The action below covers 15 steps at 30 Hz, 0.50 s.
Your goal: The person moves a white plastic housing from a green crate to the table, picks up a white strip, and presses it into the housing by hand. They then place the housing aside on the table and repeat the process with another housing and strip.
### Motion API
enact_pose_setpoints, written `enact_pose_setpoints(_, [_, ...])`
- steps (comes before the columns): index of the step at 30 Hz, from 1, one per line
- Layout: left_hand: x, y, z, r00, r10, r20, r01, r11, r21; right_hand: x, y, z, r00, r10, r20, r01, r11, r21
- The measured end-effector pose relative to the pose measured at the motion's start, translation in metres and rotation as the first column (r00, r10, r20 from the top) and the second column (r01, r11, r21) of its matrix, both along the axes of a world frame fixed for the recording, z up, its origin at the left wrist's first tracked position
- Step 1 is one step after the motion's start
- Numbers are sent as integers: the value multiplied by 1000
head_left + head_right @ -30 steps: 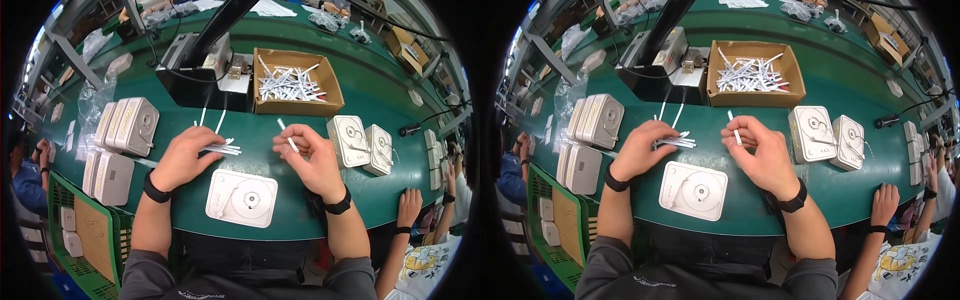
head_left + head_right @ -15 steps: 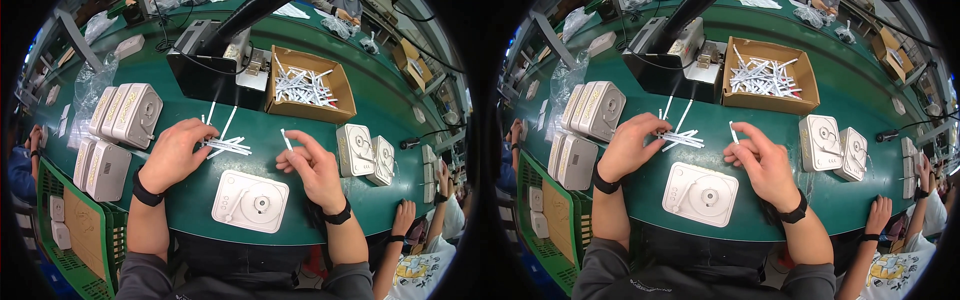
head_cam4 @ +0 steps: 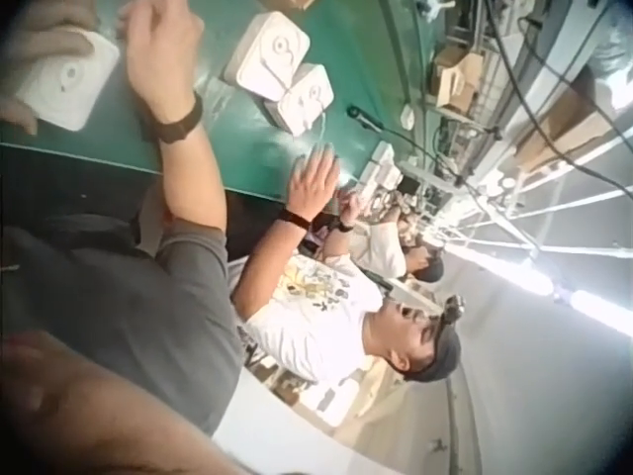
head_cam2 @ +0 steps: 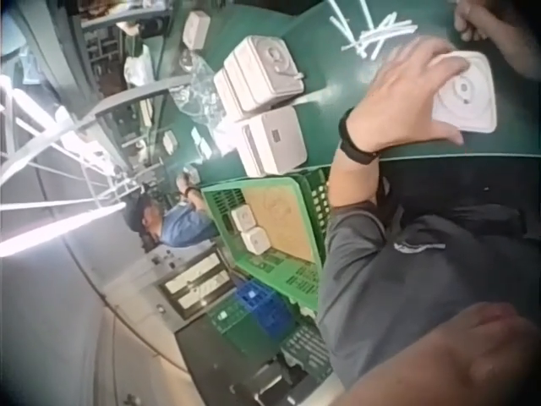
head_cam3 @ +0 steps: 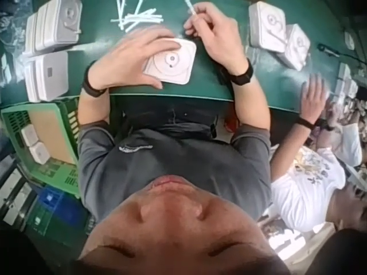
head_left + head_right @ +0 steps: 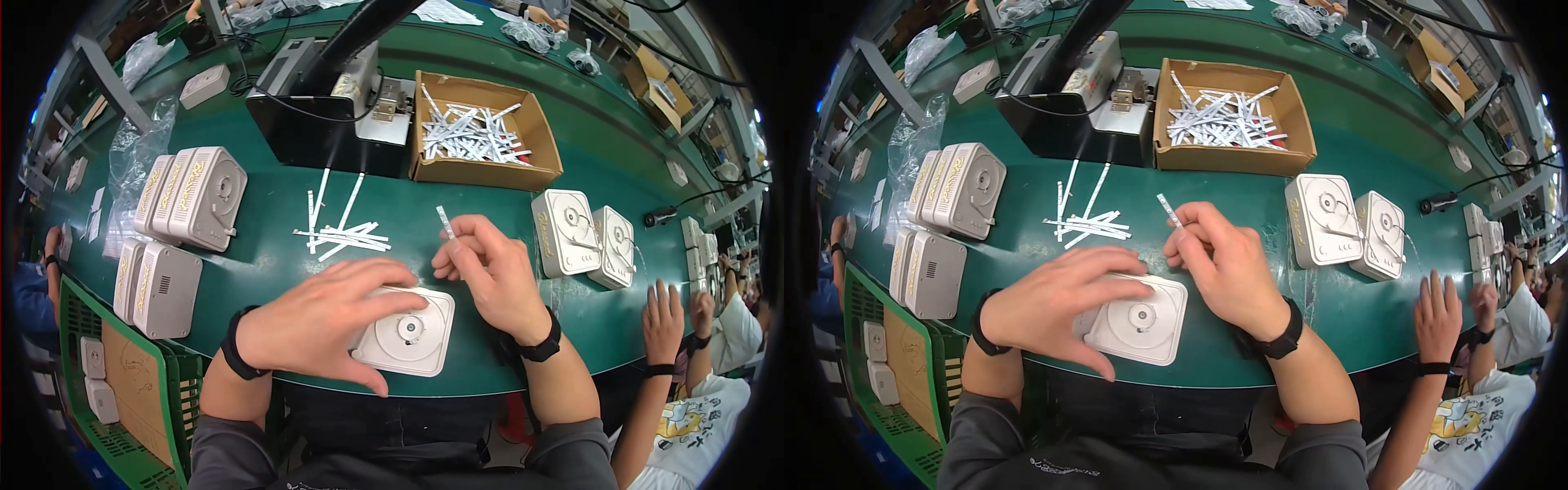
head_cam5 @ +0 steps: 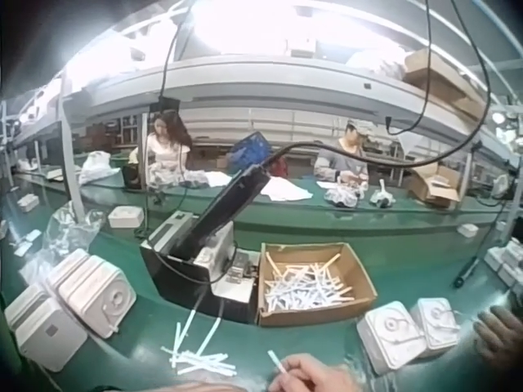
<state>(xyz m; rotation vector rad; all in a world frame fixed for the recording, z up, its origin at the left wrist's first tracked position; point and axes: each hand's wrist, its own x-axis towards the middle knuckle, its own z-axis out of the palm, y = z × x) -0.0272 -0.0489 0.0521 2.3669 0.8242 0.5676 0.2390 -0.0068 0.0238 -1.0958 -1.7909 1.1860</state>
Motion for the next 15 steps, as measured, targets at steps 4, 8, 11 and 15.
enact_pose_setpoints(4, [4, 2, -8, 998, 9, -56, -7, 1000, 22, 1, -2, 1, 1000, 11, 12, -11, 1000, -20])
enact_pose_setpoints(8, [4, 7, -12, 998, 54, -27, -51, 993, 104, 5, 1, -2, 998, -13, 56, 9, 998, 63])
enact_pose_setpoints(11, [6, 8, -18, 997, 79, 0, -78, 980, 181, 4, 1, -3, 997, -26, 75, 21, 998, 66])
enact_pose_setpoints(15, [10, 9, -22, 997, 82, 12, -82, 956, 283, 2, 1, -4, 997, -34, 75, 24, 992, 124])
